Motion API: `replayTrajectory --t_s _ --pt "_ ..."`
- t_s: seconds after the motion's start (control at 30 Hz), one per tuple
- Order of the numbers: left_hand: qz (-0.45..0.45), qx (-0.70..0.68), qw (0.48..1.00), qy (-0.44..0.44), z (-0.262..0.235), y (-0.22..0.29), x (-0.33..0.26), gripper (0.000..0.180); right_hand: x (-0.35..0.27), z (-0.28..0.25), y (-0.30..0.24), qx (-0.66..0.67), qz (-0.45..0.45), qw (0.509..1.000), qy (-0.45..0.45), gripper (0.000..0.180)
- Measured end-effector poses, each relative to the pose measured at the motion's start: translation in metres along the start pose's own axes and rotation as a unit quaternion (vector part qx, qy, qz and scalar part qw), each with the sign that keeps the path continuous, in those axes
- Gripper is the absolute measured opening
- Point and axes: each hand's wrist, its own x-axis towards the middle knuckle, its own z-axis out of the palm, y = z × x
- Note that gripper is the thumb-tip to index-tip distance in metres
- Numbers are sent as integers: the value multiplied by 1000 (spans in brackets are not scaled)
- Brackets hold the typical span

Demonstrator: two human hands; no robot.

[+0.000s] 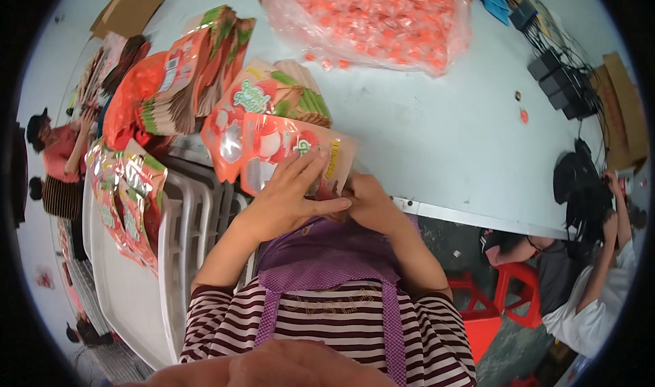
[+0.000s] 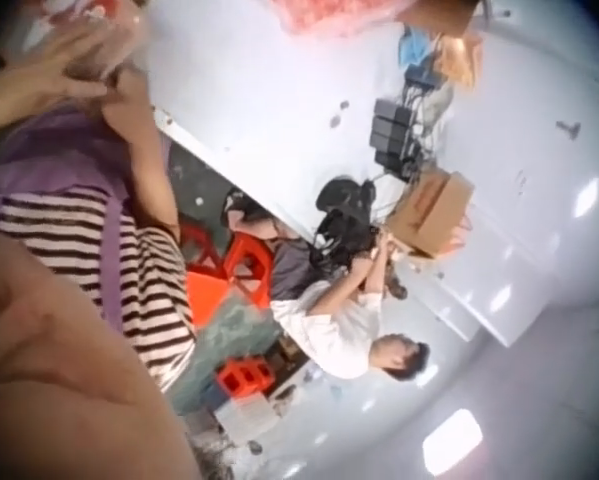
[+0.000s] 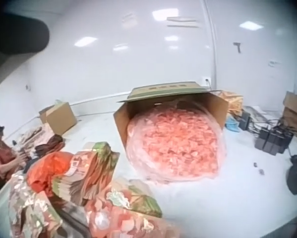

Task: Manually filling printed plastic bags with individual candies and stacking the completed bags on a tray.

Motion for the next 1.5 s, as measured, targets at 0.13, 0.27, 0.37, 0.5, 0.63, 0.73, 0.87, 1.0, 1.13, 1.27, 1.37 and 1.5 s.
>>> replayTrajectory --t_s 0.13,0.27,0.37,0.5,0.63,0.73,0.87,1.0,1.13,1.27,1.37,1.5 --pt "-28 -33 999 -20 12 1 3 35 4 6 13 21 -21 998 63 21" --pt "-47 -63 994 -71 5 3 8 24 -2 9 24 27 -16 998 61 21" --pt "-31 -46 996 -73 3 -3 6 15 -3 3 32 -79 -40 987 133 21" --pt "31 -24 999 10 6 -3 14 11 3 -21 44 2 -33 994 108 38" --pt "5 13 999 38 45 -38 10 9 22 -59 33 -6 20 999 36 39" --pt "-195 -122 964 131 72 -61 2 9 65 -107 9 -182 -100 960 190 50" --pt "-188 -129 960 162 76 -60 13 10 151 -196 -18 -406 -215 818 347 57" --pt "-166 -107 966 166 73 -55 12 12 222 -250 -34 -513 -42 756 406 72" --pt "-169 -95 970 149 71 -57 11 13 233 -237 -53 -508 77 766 387 77" --pt "-154 -90 973 144 74 -61 14 19 230 -252 -23 -563 -21 738 373 69" --pt "-159 -95 970 155 72 -61 15 22 207 -225 -11 -596 -10 738 314 63" --pt "-160 -98 968 165 75 -63 11 21 167 -192 -6 -606 -29 771 193 53"
